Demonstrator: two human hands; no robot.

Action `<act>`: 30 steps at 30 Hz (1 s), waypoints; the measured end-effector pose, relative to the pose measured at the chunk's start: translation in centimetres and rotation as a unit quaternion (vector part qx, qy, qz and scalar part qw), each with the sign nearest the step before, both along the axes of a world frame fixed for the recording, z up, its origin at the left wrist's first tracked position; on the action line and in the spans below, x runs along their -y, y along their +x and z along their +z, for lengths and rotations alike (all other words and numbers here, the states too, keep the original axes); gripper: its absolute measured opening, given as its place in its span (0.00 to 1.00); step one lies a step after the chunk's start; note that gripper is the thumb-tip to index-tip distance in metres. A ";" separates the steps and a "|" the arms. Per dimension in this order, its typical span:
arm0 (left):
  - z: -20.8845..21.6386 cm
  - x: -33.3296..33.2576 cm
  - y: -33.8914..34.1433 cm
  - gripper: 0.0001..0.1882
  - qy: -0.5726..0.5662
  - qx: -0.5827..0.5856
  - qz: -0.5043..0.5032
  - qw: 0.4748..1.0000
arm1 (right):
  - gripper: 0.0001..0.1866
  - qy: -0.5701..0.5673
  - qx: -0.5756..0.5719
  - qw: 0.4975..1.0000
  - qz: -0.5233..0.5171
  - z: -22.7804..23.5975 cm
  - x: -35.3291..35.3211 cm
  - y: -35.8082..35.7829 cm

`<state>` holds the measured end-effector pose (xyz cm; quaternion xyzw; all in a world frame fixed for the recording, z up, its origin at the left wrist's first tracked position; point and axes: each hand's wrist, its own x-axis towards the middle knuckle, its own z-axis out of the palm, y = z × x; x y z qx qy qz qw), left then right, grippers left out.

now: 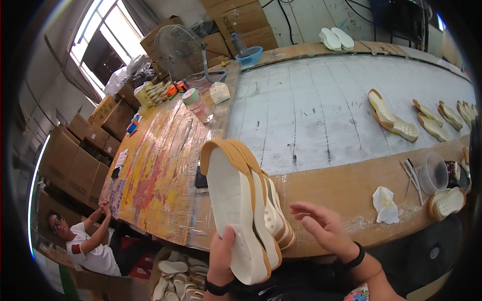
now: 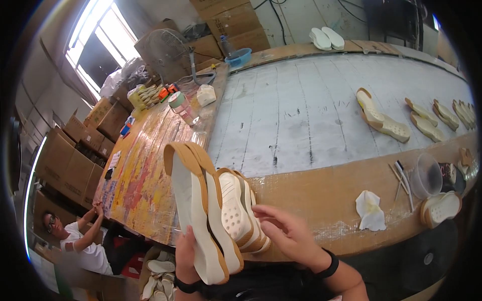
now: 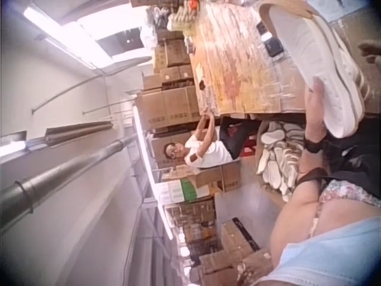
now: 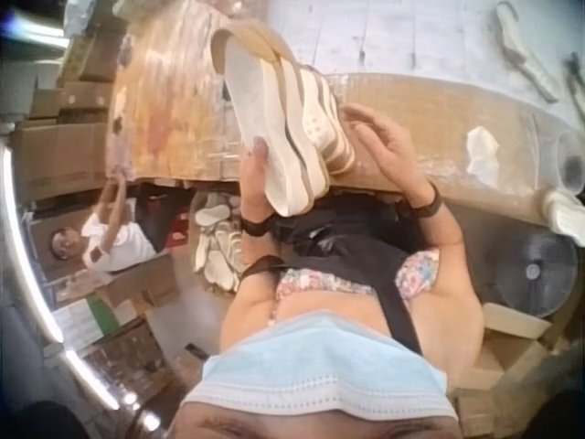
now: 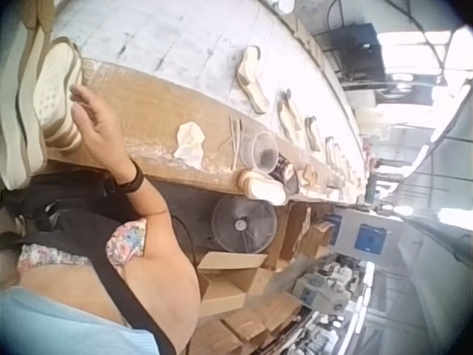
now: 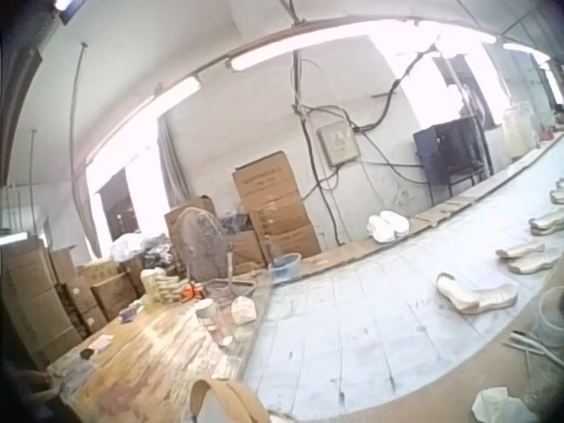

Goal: Applying adhesive and assembling shoe soles in a manufacturing environment.

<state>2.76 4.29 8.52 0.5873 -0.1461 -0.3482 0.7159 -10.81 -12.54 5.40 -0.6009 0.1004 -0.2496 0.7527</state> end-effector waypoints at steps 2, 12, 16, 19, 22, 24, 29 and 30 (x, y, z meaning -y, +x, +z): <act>-0.7 -0.5 -0.8 0.22 -0.017 -0.018 -0.012 1.000 | 0.20 0.004 0.058 0.997 0.052 1.8 0.4 1.1; -0.3 -1.8 -2.0 0.21 -0.060 0.006 -0.001 0.998 | 0.17 -0.032 0.085 0.995 0.037 4.4 -0.5 3.7; -0.7 -3.2 -1.7 0.24 -0.042 -0.014 -0.002 0.999 | 0.17 -0.087 0.044 0.993 0.065 5.3 0.3 2.9; -0.8 -3.0 -1.6 0.24 -0.051 -0.033 -0.020 0.998 | 0.17 -0.130 0.011 0.988 0.078 5.7 0.7 2.3; -0.7 -2.9 -1.6 0.24 -0.042 -0.033 -0.023 0.998 | 0.16 -0.122 0.002 0.990 0.076 5.9 0.7 2.2; -0.6 -2.7 -2.0 0.19 -0.053 -0.020 -0.004 0.998 | 0.14 -0.110 -0.019 0.990 0.085 6.1 1.0 2.3; 0.0 -1.6 0.4 0.18 0.010 0.003 0.012 1.000 | 0.20 -0.043 0.001 0.996 0.077 0.2 2.0 4.9; 0.7 -1.1 1.2 0.19 0.048 0.011 0.001 0.999 | 0.23 -0.020 -0.022 0.998 0.062 -1.6 2.5 5.3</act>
